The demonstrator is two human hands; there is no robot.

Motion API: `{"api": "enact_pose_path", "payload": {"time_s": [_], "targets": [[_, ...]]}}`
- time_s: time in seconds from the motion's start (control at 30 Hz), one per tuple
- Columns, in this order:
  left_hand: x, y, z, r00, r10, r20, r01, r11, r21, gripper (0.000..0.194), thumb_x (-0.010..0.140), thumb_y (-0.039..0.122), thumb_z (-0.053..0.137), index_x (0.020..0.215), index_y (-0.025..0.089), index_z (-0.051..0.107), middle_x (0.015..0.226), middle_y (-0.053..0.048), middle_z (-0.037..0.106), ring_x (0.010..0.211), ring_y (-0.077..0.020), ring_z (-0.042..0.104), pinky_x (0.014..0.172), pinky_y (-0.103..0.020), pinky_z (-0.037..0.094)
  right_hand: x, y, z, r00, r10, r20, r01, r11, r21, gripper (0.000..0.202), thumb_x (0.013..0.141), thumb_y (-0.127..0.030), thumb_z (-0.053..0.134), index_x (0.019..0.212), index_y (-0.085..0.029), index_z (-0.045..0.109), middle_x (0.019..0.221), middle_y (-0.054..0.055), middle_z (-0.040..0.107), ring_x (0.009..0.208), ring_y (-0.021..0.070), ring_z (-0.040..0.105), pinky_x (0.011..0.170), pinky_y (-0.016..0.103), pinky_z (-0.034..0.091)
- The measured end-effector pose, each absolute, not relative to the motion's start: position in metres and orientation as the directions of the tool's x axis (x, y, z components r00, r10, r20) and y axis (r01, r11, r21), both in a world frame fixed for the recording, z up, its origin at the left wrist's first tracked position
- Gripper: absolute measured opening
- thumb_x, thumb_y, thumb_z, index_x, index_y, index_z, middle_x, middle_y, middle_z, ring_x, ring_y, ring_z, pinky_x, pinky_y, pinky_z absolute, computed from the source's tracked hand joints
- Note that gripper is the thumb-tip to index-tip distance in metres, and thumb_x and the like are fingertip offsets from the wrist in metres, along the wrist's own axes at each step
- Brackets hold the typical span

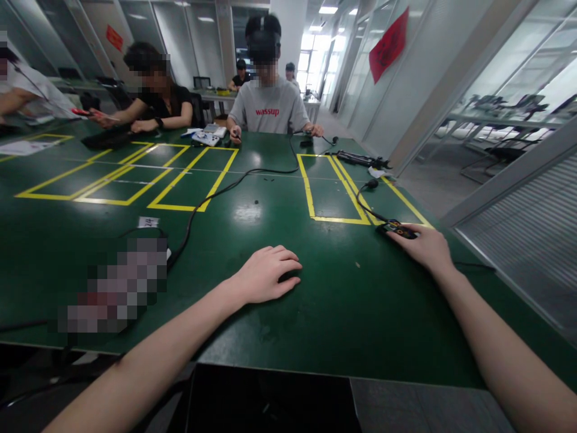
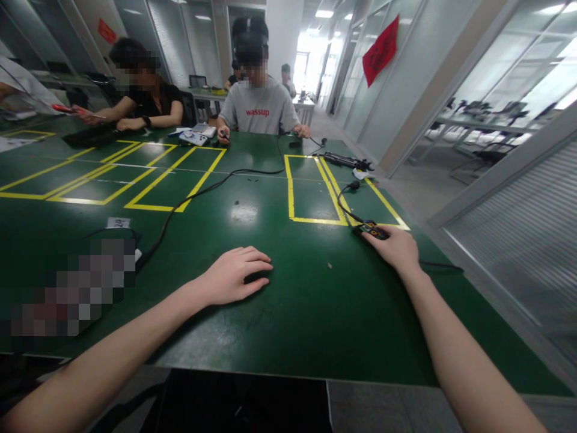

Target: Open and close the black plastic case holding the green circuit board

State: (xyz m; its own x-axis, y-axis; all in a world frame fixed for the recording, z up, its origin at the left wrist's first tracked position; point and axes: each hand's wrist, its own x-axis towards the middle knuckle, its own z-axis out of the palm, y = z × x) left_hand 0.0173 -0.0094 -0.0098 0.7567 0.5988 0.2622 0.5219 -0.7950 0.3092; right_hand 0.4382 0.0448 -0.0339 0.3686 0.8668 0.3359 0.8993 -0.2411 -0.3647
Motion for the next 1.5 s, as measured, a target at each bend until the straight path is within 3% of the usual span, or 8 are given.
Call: {"api": "enact_pose_path", "payload": {"time_s": [0.1,0.2,0.33,0.43,0.7,0.87,1.23,1.5], "targets": [[0.018,-0.009,-0.010,0.756,0.600,0.262,0.525,-0.795,0.304,0.023,0.099,0.033,0.062,0.115,0.020,0.072,0.122,-0.007,0.074,0.113,-0.0240,0.067,0.095,-0.039,0.054,0.405,0.040,-0.032,0.249,0.919,0.305,0.911,-0.115,-0.395,0.040,0.076,-0.053,0.075,0.098,-0.019,0.079,0.098,0.012,0.078,0.095,0.0346,0.072,0.077,0.044,0.057],[0.019,-0.009,-0.009,0.739,0.618,0.270,0.542,-0.782,0.307,0.025,0.098,0.032,0.063,0.119,0.020,0.070,0.123,-0.007,0.073,0.113,-0.0241,0.067,0.095,-0.039,0.053,0.356,0.030,-0.032,-0.040,0.938,0.343,0.866,0.204,-0.456,0.035,0.079,-0.049,0.074,0.097,-0.019,0.079,0.096,0.010,0.077,0.089,0.0294,0.072,0.078,0.040,0.057],[0.018,-0.009,-0.007,0.682,0.645,0.344,0.560,-0.764,0.322,0.033,0.096,0.034,0.065,0.126,0.021,0.065,0.124,-0.008,0.071,0.114,-0.0251,0.065,0.096,-0.040,0.052,0.284,0.009,-0.033,-0.445,0.819,0.363,0.664,0.574,-0.480,0.026,0.085,-0.043,0.074,0.097,-0.020,0.077,0.089,0.007,0.073,0.079,0.0223,0.070,0.073,0.034,0.056],[0.015,-0.007,-0.006,0.688,0.629,0.362,0.540,-0.777,0.323,0.038,0.089,0.043,0.072,0.117,0.019,0.067,0.116,-0.009,0.071,0.108,-0.0263,0.064,0.093,-0.040,0.052,0.250,-0.005,-0.033,-0.608,0.707,0.362,0.522,0.699,-0.489,0.024,0.086,-0.038,0.075,0.102,-0.020,0.076,0.091,0.006,0.071,0.079,0.0203,0.069,0.071,0.031,0.055],[0.010,-0.005,-0.002,0.723,0.632,0.278,0.542,-0.769,0.339,0.031,0.084,0.045,0.077,0.098,0.019,0.070,0.097,-0.006,0.072,0.097,-0.0248,0.063,0.084,-0.037,0.053,0.258,-0.014,-0.026,-0.610,0.710,0.352,0.469,0.681,-0.562,0.037,0.086,-0.035,0.076,0.121,-0.023,0.070,0.109,0.009,0.072,0.093,0.0226,0.071,0.080,0.035,0.060],[0.008,-0.003,-0.005,0.721,0.629,0.290,0.530,-0.770,0.355,0.039,0.083,0.046,0.078,0.111,0.020,0.072,0.112,-0.009,0.073,0.110,-0.0276,0.061,0.095,-0.042,0.054,0.266,-0.012,-0.019,-0.580,0.732,0.356,0.438,0.649,-0.621,0.029,0.086,-0.037,0.074,0.113,-0.024,0.074,0.112,0.010,0.070,0.086,0.0207,0.070,0.065,0.031,0.060],[0.005,0.003,-0.009,0.727,0.638,0.256,0.544,-0.762,0.351,0.070,0.076,0.062,0.081,0.132,0.021,0.067,0.135,-0.014,0.066,0.130,-0.0340,0.053,0.109,-0.053,0.048,0.261,-0.007,-0.023,-0.517,0.781,0.350,0.487,0.605,-0.630,0.021,0.090,-0.038,0.073,0.100,-0.021,0.079,0.096,0.007,0.074,0.078,0.0189,0.070,0.069,0.031,0.057],[0.004,0.009,-0.012,0.669,0.655,0.350,0.523,-0.750,0.404,0.035,0.092,0.036,0.067,0.124,0.022,0.068,0.128,-0.010,0.071,0.123,-0.0282,0.059,0.104,-0.047,0.053,0.261,-0.006,-0.026,-0.498,0.796,0.344,0.635,0.605,-0.480,0.020,0.093,-0.040,0.070,0.102,-0.024,0.078,0.094,0.006,0.073,0.075,0.0184,0.069,0.063,0.029,0.053]]}}
